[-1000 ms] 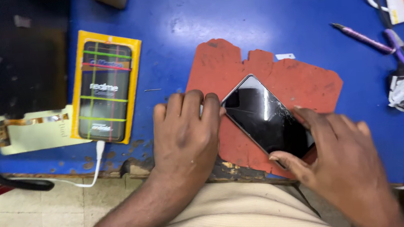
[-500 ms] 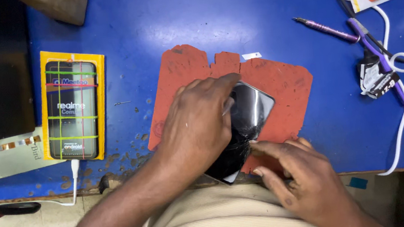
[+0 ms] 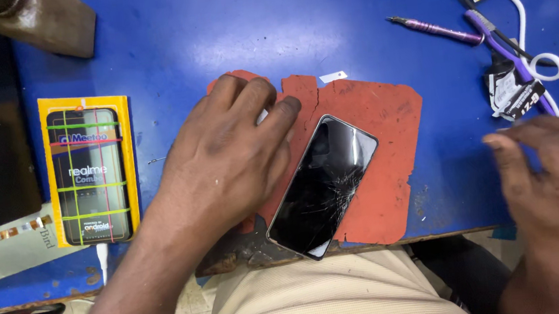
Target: The person works at a repair bench disassembling a smartphone, peeling the old display assembly away from the frame and handling small internal components. They connect a new replacement screen to the frame, power the phone on to test it, and wrap rubber bands around the assembled phone to hold the parts together. They then handle a second phone with a cracked screen on the bench.
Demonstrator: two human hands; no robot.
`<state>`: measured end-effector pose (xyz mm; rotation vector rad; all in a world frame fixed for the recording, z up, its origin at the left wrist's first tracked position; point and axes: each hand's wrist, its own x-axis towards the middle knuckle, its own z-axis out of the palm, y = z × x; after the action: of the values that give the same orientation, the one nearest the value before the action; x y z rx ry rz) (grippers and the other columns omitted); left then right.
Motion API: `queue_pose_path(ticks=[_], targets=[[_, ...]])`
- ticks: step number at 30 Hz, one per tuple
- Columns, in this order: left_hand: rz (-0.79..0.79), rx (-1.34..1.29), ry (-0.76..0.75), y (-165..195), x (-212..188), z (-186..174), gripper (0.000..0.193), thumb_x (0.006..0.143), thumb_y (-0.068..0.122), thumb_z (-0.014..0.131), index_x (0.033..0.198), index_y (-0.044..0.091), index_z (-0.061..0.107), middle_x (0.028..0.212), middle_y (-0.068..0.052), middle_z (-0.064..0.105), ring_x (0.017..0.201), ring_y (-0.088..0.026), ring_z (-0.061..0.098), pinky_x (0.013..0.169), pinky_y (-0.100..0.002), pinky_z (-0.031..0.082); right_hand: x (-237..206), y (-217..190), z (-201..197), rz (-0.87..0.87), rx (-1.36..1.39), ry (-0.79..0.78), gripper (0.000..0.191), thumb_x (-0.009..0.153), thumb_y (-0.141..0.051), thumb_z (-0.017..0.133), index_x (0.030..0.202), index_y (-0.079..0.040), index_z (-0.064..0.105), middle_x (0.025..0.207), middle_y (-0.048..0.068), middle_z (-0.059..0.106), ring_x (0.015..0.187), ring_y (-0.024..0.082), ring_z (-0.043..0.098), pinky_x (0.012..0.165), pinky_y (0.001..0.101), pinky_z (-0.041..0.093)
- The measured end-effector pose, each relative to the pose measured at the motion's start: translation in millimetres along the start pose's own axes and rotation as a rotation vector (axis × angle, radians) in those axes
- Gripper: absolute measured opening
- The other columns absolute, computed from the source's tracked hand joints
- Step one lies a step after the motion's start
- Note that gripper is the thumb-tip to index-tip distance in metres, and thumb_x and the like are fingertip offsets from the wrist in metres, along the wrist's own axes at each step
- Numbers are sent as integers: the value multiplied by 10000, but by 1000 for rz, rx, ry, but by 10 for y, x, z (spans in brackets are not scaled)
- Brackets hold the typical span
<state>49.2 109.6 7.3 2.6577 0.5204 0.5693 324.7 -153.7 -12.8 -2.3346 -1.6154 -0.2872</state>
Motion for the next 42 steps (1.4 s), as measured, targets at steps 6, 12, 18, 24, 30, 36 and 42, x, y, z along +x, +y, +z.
queue_pose_path(ticks=[6, 12, 18, 24, 30, 36, 42], targets=[[35, 88, 59, -60, -53, 83, 455, 778, 132, 745, 1211, 8, 676, 1152, -129, 602, 1094, -328, 576, 919, -429, 533, -339, 508, 271, 446, 193, 83, 194, 1066, -147, 716, 1056, 43, 678, 945, 101, 670, 785, 152, 541, 762, 268, 462], [-12, 40, 98, -122, -110, 121, 276, 856, 134, 769, 1103, 43, 690, 1045, -89, 607, 968, -282, 588, 800, -405, 534, -389, 599, 400, 520, 184, 176, 207, 1089, -167, 652, 1110, 36, 680, 947, 96, 676, 809, 138, 579, 739, 286, 456], [1, 18, 143, -152, -164, 114, 302, 823, 147, 760, 1090, 29, 681, 1050, -106, 613, 954, -286, 587, 801, -402, 535, 984, 772, -31, 142, 435, -935, 392, 894, -329, 719, 1194, -90, 793, 804, 107, 688, 745, 207, 664, 681, 349, 579], [0, -94, 165, -159, -210, 131, 273, 864, 129, 742, 1104, 18, 673, 1053, -115, 611, 978, -290, 577, 861, -407, 527, 1016, -228, -47, -233, 319, -368, 185, 986, -193, 698, 958, -31, 782, 884, 112, 746, 831, 244, 722, 799, 382, 588], [-15, -116, 148, -142, -229, 164, 332, 879, 147, 730, 1174, 13, 655, 1114, -126, 620, 1022, -309, 576, 886, -433, 520, 1031, -1124, 139, -240, 299, -46, 94, 964, -26, 791, 1024, 13, 729, 985, 156, 720, 851, 289, 702, 753, 373, 546], [-12, -142, 161, -152, -245, 137, 419, 863, 152, 720, 1246, 3, 635, 1197, -143, 618, 1090, -317, 575, 937, -437, 513, 1603, -998, 590, -274, 423, -322, 167, 880, -84, 827, 1022, -37, 753, 930, 124, 703, 768, 244, 693, 687, 349, 542], [-13, -126, 139, -149, -232, 160, 412, 879, 160, 720, 1254, 17, 629, 1165, -133, 616, 1065, -304, 579, 905, -435, 495, 1660, -997, 567, -349, 372, -227, 78, 973, -42, 790, 1046, -33, 764, 967, 121, 713, 895, 271, 705, 785, 357, 555]])
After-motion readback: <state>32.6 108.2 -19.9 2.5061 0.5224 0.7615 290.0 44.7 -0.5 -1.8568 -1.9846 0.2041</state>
